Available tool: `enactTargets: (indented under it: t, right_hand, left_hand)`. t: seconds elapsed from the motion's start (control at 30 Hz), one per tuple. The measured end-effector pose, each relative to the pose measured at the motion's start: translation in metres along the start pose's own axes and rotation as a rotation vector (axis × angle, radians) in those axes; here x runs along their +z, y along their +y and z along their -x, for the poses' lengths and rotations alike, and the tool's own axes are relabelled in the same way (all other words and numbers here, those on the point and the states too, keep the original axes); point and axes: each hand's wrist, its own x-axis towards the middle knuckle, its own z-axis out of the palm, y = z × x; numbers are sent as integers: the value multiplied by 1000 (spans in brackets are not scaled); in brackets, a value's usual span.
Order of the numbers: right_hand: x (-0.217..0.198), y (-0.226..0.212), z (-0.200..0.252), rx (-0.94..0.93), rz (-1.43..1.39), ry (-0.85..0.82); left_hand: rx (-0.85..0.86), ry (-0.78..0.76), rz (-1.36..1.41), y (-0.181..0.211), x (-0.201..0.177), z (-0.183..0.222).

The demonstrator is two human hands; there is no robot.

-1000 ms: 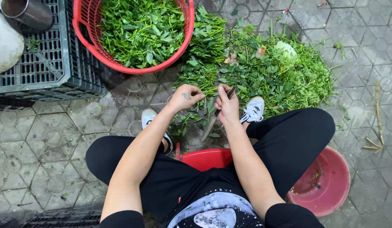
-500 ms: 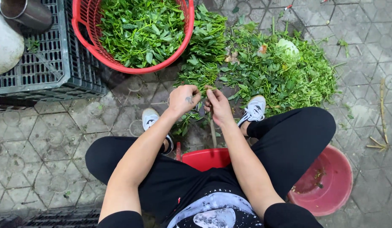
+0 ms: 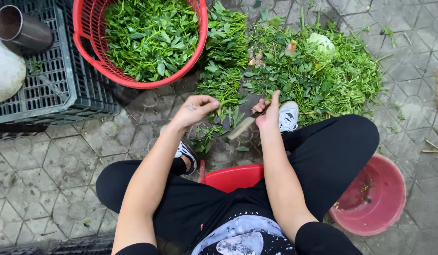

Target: Trimming and sorting green leafy vegetables using a knife and placing them in a basket

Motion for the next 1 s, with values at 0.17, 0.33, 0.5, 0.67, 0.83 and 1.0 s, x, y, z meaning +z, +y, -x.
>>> enactTargets:
  t: [0.17, 0.33, 0.5, 0.67, 0.83, 1.0]
  right_hand:
    - [3, 15, -2, -91, 252, -82]
    - [-7, 65, 12, -189, 1103, -155]
    - [-122, 172, -86, -429, 2104, -622]
    - [-83, 180, -33, -166, 2504, -842]
    - [-79, 185, -56, -228, 2679, -938]
    - [-47, 143, -33, -659, 2255, -965]
  left_hand:
    - [409, 489, -189, 7, -69, -26]
    - [441, 552, -39, 85, -82, 26]
    - [565, 548, -239, 102, -57, 60]
    - [685, 584, -584, 118, -62, 77]
    - [745, 562, -738, 119, -72, 67]
    - [720, 502, -861, 118, -72, 58]
